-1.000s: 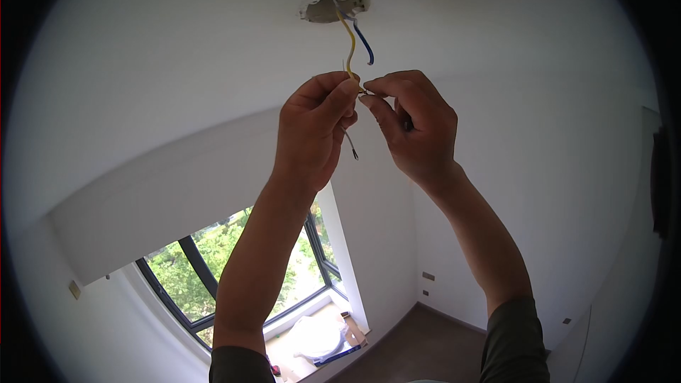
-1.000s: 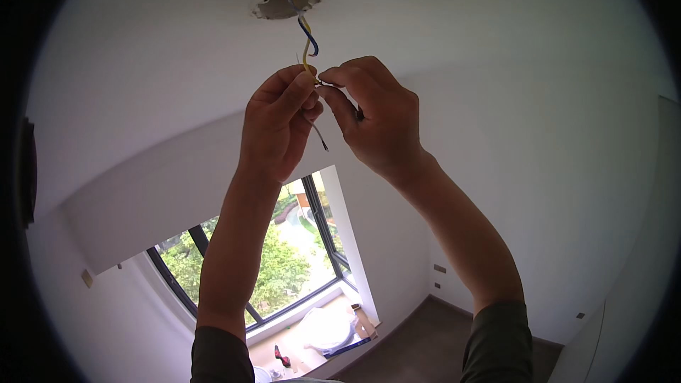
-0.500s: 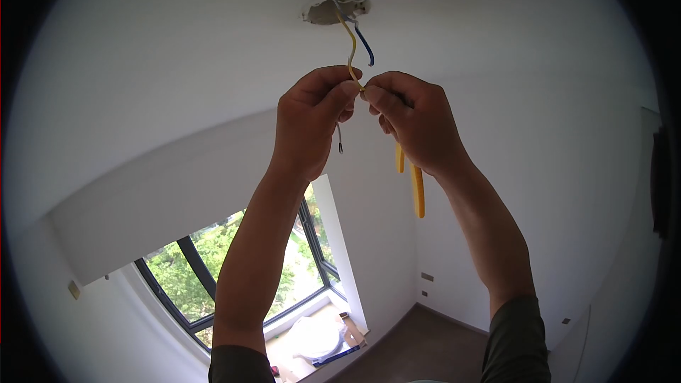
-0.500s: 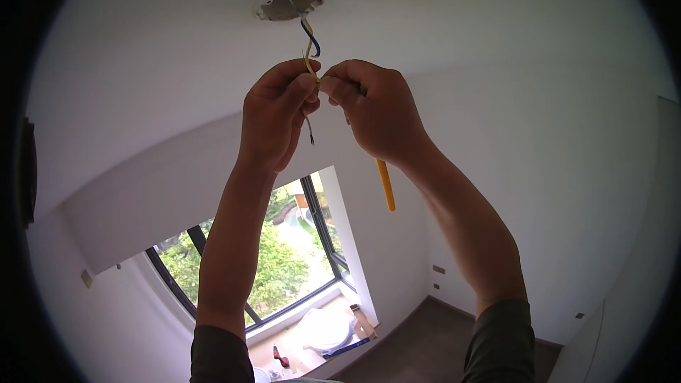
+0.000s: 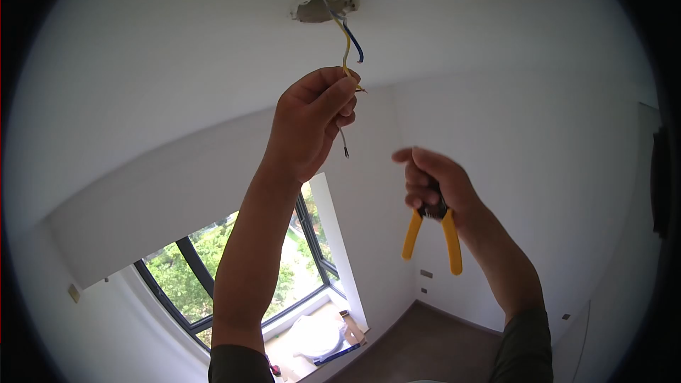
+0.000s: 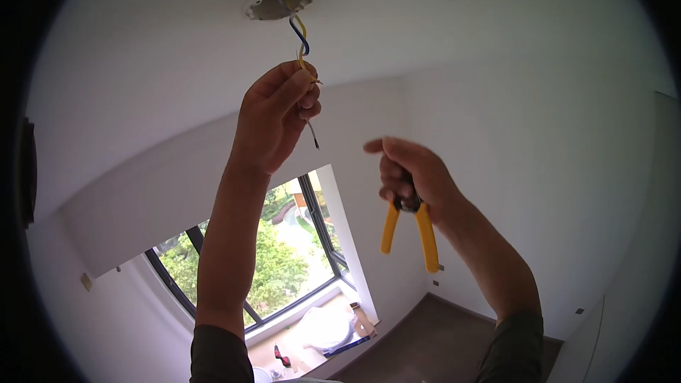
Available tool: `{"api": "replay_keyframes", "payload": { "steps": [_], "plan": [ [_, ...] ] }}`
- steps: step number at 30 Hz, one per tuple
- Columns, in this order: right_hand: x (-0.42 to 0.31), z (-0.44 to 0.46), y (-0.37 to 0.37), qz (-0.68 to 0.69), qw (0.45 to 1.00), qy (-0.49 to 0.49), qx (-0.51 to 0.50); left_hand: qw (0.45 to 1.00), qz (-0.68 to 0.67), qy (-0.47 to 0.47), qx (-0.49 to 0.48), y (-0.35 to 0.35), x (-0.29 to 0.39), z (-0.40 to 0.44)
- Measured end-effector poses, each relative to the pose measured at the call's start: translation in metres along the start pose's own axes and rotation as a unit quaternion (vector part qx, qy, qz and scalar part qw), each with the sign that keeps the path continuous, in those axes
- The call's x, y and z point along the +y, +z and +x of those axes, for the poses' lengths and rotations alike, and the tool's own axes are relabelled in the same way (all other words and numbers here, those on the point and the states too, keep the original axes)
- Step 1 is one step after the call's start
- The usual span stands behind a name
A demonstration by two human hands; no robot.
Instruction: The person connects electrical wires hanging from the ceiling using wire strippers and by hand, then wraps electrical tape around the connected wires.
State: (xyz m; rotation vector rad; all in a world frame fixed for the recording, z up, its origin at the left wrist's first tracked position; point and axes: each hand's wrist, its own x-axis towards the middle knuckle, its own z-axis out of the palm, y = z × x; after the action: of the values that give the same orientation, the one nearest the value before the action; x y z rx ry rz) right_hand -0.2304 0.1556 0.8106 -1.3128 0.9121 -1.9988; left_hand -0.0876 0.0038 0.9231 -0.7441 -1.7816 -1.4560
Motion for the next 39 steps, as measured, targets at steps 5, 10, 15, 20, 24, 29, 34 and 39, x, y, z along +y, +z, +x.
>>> {"api": "replay_keyframes", "payload": {
  "steps": [5,10,15,20,24,29,34,39],
  "plan": [
    [0.232,-0.136,-0.110,0.096,0.888,0.416,0.171,1.000,0.016,-0.010,0.002,0.001,0.008,-0.003],
    [0.527,-0.379,-0.255,0.586,0.628,0.510,-0.037,0.999,0.051,0.000,0.006,0.002,0.006,0.001],
    [0.463,-0.435,-0.195,0.031,0.894,0.420,0.156,0.999,0.011,0.034,0.008,0.004,0.006,0.001],
    [0.420,-0.437,-0.172,0.082,0.852,0.428,0.289,0.999,-0.008,0.027,0.020,0.010,0.005,0.000],
    [0.445,-0.449,-0.195,0.348,0.714,0.475,0.379,0.999,0.001,0.006,0.038,0.005,0.000,0.001],
    [0.332,-0.326,-0.174,0.372,0.853,0.338,0.138,0.999,0.005,-0.003,0.042,0.003,-0.003,0.006],
    [0.190,-0.174,-0.088,0.077,0.977,0.200,-0.008,0.999,0.037,-0.009,0.028,0.001,-0.006,0.005],
    [0.099,-0.073,-0.026,-0.180,0.979,-0.082,-0.050,0.998,0.056,0.004,0.030,0.006,-0.003,0.002]
  ]
}}
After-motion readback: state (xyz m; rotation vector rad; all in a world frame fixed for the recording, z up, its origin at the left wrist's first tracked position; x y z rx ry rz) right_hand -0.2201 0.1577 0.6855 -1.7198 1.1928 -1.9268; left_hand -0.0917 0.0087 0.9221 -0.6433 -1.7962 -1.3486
